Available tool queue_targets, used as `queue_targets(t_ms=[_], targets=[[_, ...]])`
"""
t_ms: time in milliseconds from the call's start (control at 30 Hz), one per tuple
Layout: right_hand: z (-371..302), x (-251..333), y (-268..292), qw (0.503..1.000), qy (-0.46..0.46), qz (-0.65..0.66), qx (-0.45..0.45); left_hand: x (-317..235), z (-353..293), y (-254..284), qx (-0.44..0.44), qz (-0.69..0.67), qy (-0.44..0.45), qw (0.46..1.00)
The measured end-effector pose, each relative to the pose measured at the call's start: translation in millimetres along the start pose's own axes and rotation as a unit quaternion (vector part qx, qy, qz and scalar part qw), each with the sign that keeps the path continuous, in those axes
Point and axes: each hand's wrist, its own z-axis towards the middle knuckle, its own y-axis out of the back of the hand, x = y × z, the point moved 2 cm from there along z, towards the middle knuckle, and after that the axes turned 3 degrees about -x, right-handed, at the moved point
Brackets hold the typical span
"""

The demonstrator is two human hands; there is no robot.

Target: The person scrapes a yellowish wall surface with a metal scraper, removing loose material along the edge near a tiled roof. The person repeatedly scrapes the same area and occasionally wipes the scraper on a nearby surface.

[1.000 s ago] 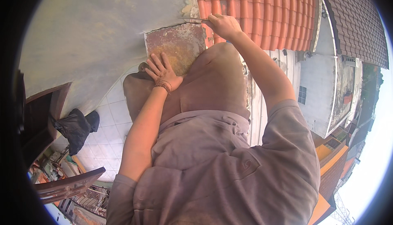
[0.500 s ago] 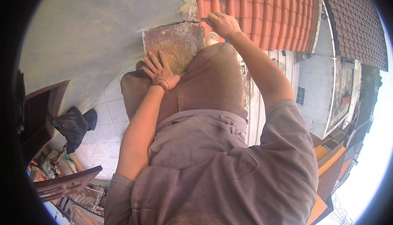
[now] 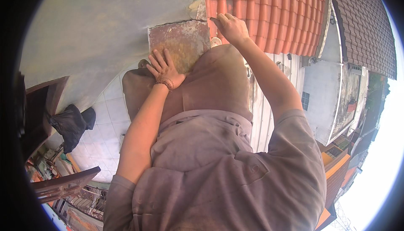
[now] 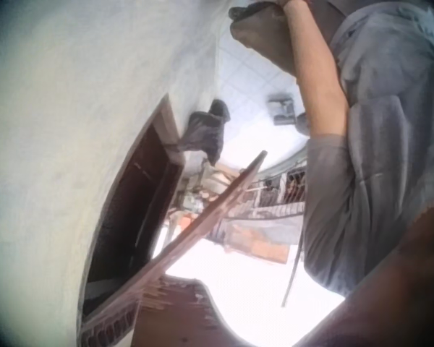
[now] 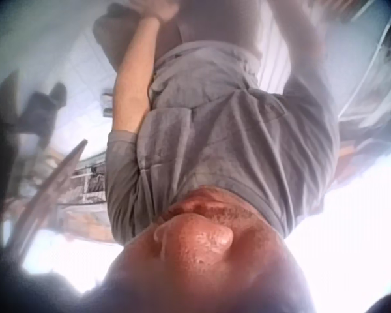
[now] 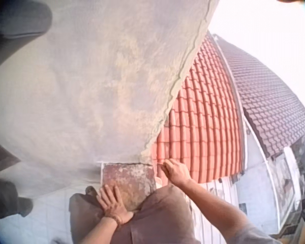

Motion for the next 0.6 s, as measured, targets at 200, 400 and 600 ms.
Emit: queue_targets(t_ms=[200, 400, 600], targets=[[-18.9, 35.4, 14.9, 0.990, -0.110, 0.027, 0.079, 0.4, 1.6, -2.9, -0.006, 0.007, 0.004, 1.000], [-40.6, 83.9, 8.8, 0.965, -0.206, 0.165, -0.007, 0.3, -2.8, -1.1, -0.010, -0.013, 0.001, 1.000], [-38.7, 101.2, 0.6, 0.956, -0.218, 0.183, -0.071, 2.9, -1.4, -4.4, -0.022, -0.014, -0.008, 1.000]])
